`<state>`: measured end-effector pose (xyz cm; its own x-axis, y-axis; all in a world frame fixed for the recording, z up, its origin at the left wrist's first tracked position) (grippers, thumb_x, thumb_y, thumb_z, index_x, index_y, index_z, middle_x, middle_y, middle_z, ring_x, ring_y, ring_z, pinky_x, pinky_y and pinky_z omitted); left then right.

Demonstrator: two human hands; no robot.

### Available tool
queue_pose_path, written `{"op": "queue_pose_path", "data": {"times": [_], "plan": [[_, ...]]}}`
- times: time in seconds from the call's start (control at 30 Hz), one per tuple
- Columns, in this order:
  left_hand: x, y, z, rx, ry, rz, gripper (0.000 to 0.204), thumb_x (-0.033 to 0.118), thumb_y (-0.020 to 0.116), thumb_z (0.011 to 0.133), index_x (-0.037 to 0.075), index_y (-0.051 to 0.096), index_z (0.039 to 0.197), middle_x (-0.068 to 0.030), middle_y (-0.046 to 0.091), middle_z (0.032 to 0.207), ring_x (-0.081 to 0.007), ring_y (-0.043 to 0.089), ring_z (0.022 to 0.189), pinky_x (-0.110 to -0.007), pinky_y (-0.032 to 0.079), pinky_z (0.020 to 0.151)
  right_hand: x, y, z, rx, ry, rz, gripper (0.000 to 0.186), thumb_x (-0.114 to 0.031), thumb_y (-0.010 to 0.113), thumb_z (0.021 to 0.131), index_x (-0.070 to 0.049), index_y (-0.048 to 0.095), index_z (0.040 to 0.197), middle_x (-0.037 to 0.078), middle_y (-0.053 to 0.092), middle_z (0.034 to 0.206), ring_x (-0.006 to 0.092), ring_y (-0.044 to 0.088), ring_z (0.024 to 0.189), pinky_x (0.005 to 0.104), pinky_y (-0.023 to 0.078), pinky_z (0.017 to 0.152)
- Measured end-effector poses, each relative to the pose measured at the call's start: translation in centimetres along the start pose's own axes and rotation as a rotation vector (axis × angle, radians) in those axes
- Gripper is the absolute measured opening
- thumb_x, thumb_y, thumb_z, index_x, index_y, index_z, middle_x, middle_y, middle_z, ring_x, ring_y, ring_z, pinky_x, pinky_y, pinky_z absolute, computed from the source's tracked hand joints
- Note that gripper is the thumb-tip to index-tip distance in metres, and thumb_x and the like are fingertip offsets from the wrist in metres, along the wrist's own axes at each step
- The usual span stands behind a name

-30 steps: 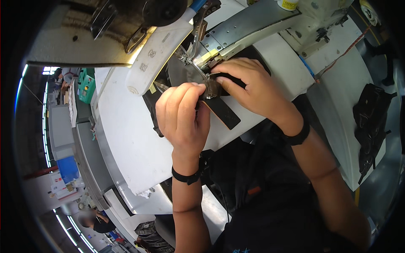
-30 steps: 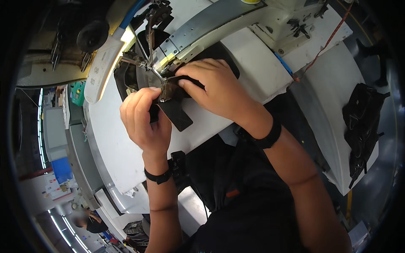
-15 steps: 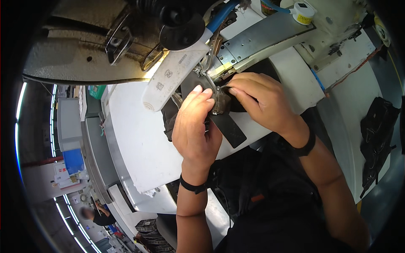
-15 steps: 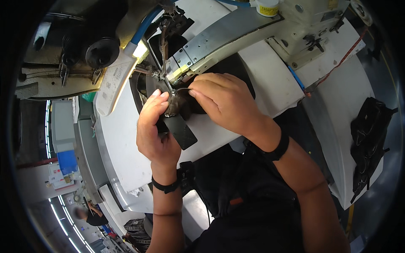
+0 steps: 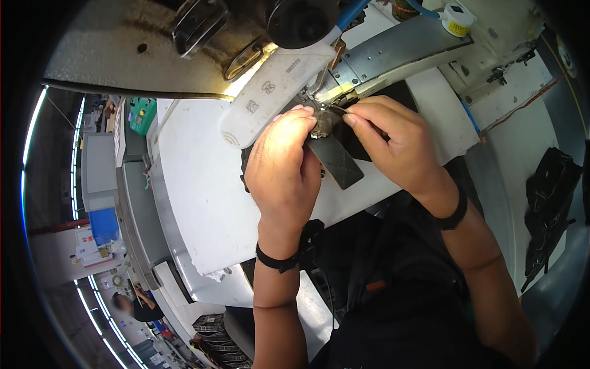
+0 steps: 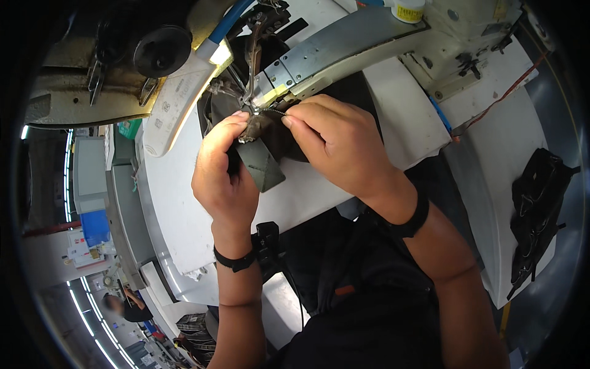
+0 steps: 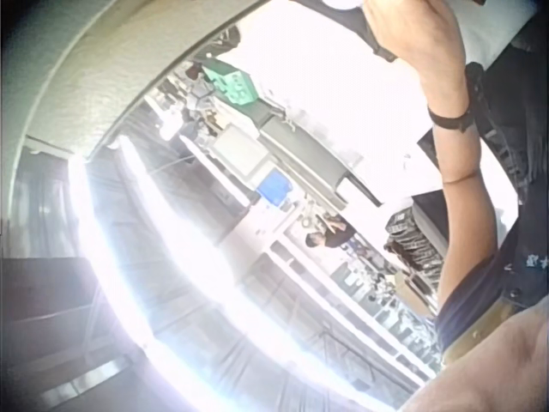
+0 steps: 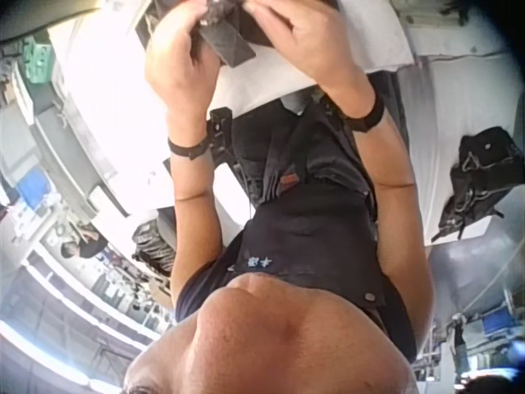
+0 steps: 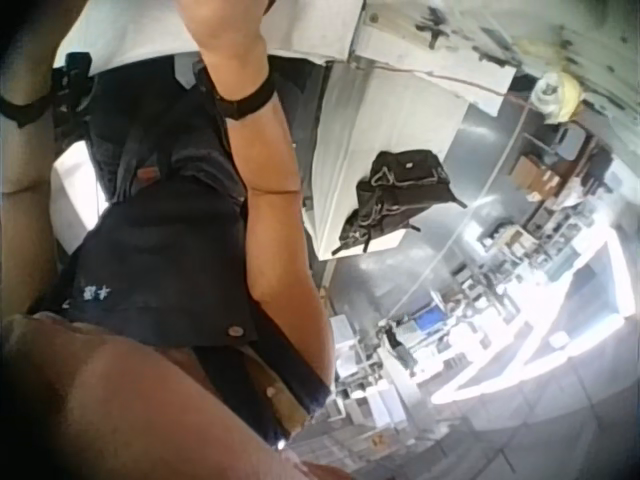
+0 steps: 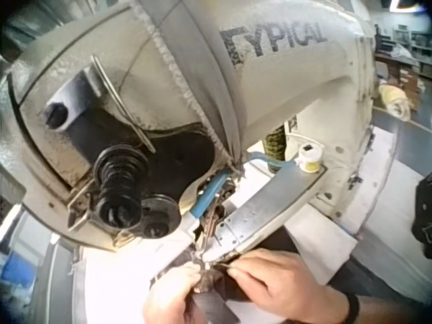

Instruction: The recorder uses an industrial sewing machine to sew and assemble components of a fabric bag.

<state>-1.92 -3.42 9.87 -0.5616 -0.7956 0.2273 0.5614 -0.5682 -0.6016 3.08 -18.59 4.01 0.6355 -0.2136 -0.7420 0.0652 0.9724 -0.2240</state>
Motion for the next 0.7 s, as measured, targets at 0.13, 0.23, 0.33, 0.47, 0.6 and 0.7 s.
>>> {"op": "queue_pose_path", "data": {"times": [0.13, 0.23, 0.33, 0.47, 0.6, 0.7], "plan": [[-0.4, 0.0, 0.0, 0.005, -0.026, 0.021, 0.041, -0.017, 0.065, 0.074, 0.004, 0.069, 0.109, -0.0102, 0.076, 0.107, -0.0282, 0.074, 0.101, -0.036, 0.057, 0.087, -2.1, -0.9, 1.0, 0.05, -0.106, -0.2, 0.007, -0.007, 0.073, 0.088, -0.004, 0.068, 0.092, 0.008, 0.068, 0.086, 0.0288, 0.066, 0.08, 0.0395, 0.052, 0.072], [-0.8, 0.1, -0.1, 0.017, -0.083, -0.013, 0.043, -0.017, 0.064, 0.075, 0.005, 0.07, 0.11, -0.0095, 0.076, 0.108, -0.0273, 0.074, 0.099, -0.036, 0.056, 0.086, -3.9, -1.5, 2.3, -0.005, -0.241, -0.388, 0.009, -0.004, 0.074, 0.086, -0.006, 0.066, 0.086, 0.006, 0.065, 0.081, 0.0262, 0.058, 0.073, 0.037, 0.046, 0.068], [-0.8, 0.2, -0.2, 0.039, -0.117, -0.027, 0.043, -0.017, 0.064, 0.075, 0.005, 0.07, 0.111, -0.0093, 0.076, 0.108, -0.0268, 0.074, 0.098, -0.037, 0.056, 0.085, -4.4, -1.3, 3.5, -0.177, -0.245, -0.531, 0.014, -0.012, 0.07, 0.084, -0.009, 0.058, 0.078, 0.005, 0.059, 0.075, 0.0271, 0.057, 0.083, 0.0405, 0.044, 0.079], [0.7, 0.3, -0.4, 0.058, -0.051, 0.085, 0.04, -0.015, 0.067, 0.076, 0.005, 0.072, 0.11, -0.009, 0.074, 0.107, -0.0268, 0.071, 0.097, -0.037, 0.056, 0.084, -4.5, -1.4, 5.5, -0.216, -0.36, -0.537, 0.016, -0.014, 0.069, 0.085, -0.009, 0.056, 0.076, 0.005, 0.059, 0.074, 0.0267, 0.055, 0.08, 0.0404, 0.042, 0.08], [0.9, 0.4, -0.5, 0.09, -0.106, 0.097, 0.037, -0.013, 0.069, 0.076, 0.006, 0.074, 0.108, -0.0076, 0.074, 0.107, -0.0242, 0.07, 0.092, -0.035, 0.053, 0.079, -3.9, -1.4, 6.2, -0.242, -0.353, -0.407, 0.015, -0.014, 0.069, 0.086, -0.009, 0.057, 0.077, 0.004, 0.06, 0.074, 0.0269, 0.056, 0.08, 0.0406, 0.04, 0.081], [1.0, 0.3, -0.4, 0.1, -0.127, 0.106, 0.038, -0.012, 0.069, 0.076, 0.007, 0.075, 0.108, -0.0061, 0.075, 0.105, -0.0215, 0.069, 0.088, -0.033, 0.051, 0.076, -3.0, -1.6, 6.6, -0.27, -0.258, -0.298, 0.012, -0.009, 0.071, 0.088, -0.009, 0.06, 0.082, 0.003, 0.065, 0.083, 0.0239, 0.058, 0.082, 0.037, 0.039, 0.081]]}}
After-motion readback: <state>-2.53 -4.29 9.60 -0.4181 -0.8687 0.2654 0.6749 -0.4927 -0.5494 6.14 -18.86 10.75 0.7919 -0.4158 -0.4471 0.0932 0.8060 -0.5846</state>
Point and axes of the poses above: each hand's wrist, its own z-axis towards the middle knuckle, its own y-axis out of the palm, x = y × z, the point moved 8 cm from there along z, towards the middle knuckle
